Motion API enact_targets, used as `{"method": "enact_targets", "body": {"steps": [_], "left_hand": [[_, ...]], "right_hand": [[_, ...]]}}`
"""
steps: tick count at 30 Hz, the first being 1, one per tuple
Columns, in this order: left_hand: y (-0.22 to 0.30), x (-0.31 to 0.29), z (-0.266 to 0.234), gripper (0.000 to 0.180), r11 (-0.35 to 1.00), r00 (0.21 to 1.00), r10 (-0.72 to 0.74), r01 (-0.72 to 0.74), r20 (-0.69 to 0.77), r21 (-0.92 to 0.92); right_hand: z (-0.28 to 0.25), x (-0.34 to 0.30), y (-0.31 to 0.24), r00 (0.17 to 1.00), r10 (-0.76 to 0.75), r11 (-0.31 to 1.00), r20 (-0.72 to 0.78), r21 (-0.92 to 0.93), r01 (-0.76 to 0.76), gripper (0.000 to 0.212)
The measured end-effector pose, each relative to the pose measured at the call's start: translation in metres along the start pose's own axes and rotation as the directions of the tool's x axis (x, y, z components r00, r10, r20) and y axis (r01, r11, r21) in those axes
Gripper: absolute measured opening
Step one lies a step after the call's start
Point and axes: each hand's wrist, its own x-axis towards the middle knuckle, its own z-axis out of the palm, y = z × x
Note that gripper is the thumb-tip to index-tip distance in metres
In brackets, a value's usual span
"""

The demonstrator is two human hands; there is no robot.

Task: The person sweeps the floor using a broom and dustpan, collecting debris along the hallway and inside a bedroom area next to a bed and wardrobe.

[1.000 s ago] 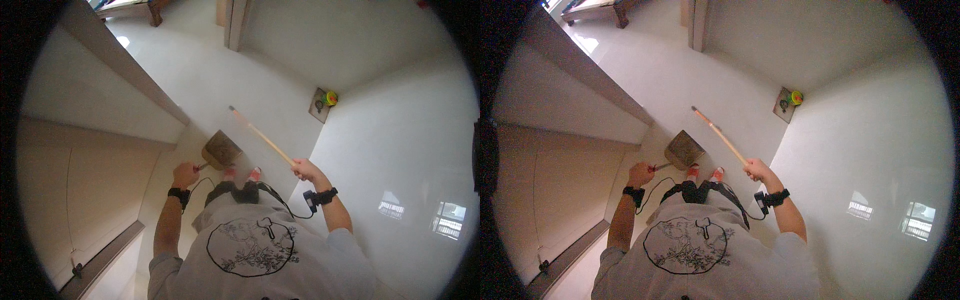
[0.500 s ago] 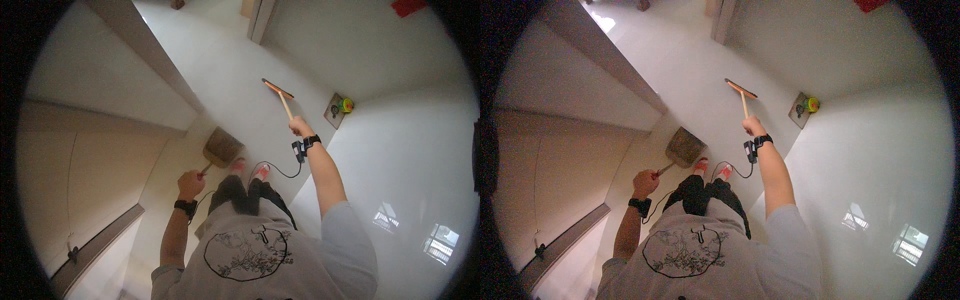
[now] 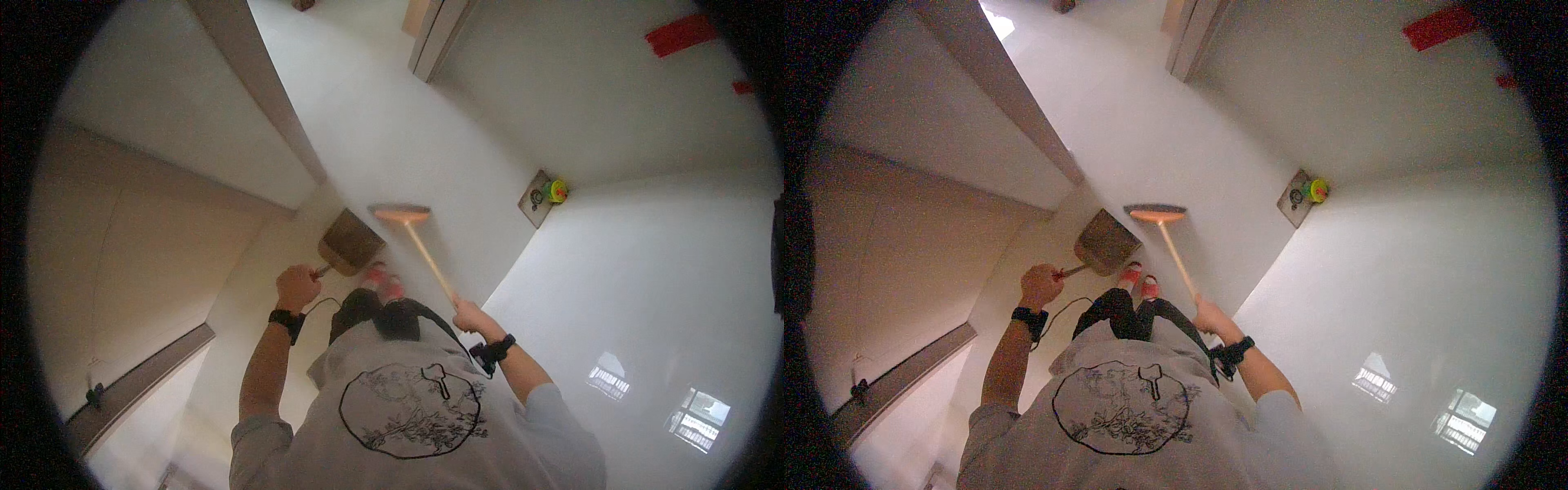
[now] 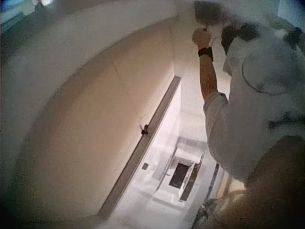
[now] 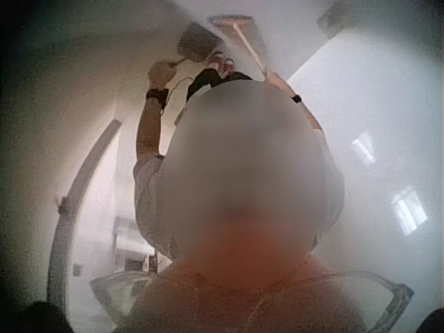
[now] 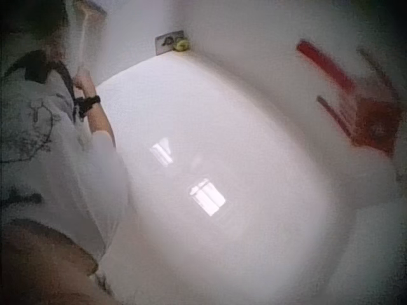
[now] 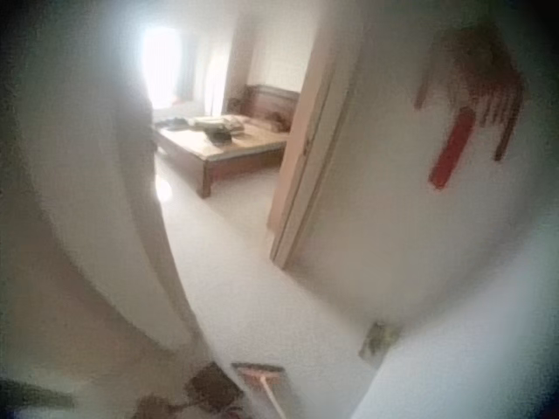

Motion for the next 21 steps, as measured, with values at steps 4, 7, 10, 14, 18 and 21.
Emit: {"method": "enact_targets", "body": {"steps": [4, 7, 10, 14, 18, 21], "left_hand": [[-0.010, -0.010, 0.004, 0.017, 0.998, 1.000, 0.002, -0.002, 0.014, 0.055], [-0.021, -0.017, 0.010, 0.017, 0.991, 0.997, 0.069, -0.064, -0.041, 0.116], [-0.014, -0.033, -0.005, 0.016, 0.999, 0.999, 0.047, -0.047, -0.013, -0.004], [-0.021, -0.053, 0.013, 0.017, 1.000, 0.997, -0.016, 0.018, -0.072, 0.019], [-0.028, -0.072, 0.024, 0.018, 0.996, 0.993, -0.088, 0.086, -0.077, -0.024], [-0.026, -0.086, 0.029, 0.018, 0.981, 0.979, -0.186, 0.181, -0.079, -0.066]], "right_hand": [[0.009, -0.021, 0.022, 0.989, -0.102, 0.962, 0.103, 0.263, 0.072, 0.056], [-0.009, -0.040, 0.018, 0.990, -0.058, 0.874, 0.126, 0.485, -0.011, 0.045], [-0.020, -0.045, 0.008, 0.986, -0.113, 0.820, 0.121, 0.572, 0.023, 0.042], [-0.039, -0.013, -0.008, 0.985, -0.143, 0.911, -0.101, 0.376, 0.171, 0.026], [-0.061, 0.046, -0.047, 0.955, -0.186, 0.965, -0.233, 0.139, 0.222, 0.028], [-0.069, 0.093, -0.080, 0.943, -0.190, 0.961, -0.273, 0.145, 0.236, 0.029]]}}
